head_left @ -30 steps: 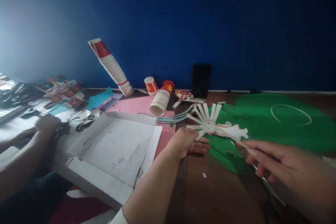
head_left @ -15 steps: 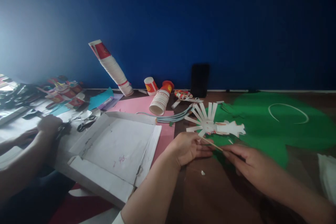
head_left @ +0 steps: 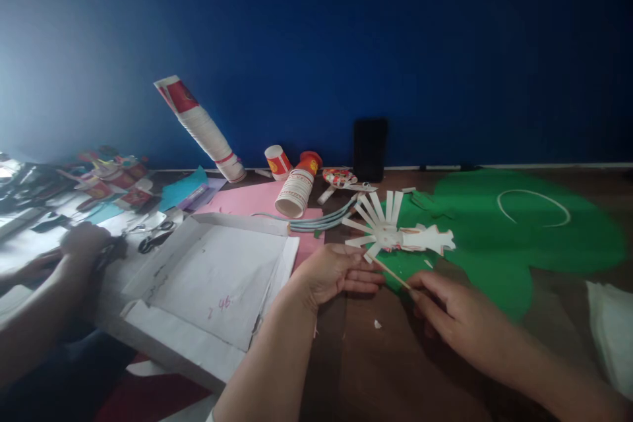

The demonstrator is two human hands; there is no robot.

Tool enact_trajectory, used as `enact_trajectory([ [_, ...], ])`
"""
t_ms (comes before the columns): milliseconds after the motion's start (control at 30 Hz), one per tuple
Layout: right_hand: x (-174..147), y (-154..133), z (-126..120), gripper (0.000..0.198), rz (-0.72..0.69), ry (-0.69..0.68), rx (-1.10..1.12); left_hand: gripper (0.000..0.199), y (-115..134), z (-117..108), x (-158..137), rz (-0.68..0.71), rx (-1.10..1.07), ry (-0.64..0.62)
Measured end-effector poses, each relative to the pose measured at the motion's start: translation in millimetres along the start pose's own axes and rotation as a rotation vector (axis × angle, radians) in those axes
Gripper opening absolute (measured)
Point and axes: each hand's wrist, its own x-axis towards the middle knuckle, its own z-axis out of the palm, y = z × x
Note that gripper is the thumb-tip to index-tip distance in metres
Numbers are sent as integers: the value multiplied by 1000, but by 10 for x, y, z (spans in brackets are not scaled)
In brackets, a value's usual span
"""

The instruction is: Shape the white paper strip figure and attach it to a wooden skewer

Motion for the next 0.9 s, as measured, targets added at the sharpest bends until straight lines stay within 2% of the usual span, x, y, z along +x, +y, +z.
enact_trajectory([
  [300, -19, -35, 55, 27, -48, 23, 2, 28, -159, 33, -14, 33, 18, 61],
  [533, -31, -90, 58, 25, -87, 67, -64, 29, -179, 42, -23, 69, 14, 29],
  [900, -51, -38, 131, 20, -196, 175, -305, 31, -213, 32, 3, 85, -10, 23],
])
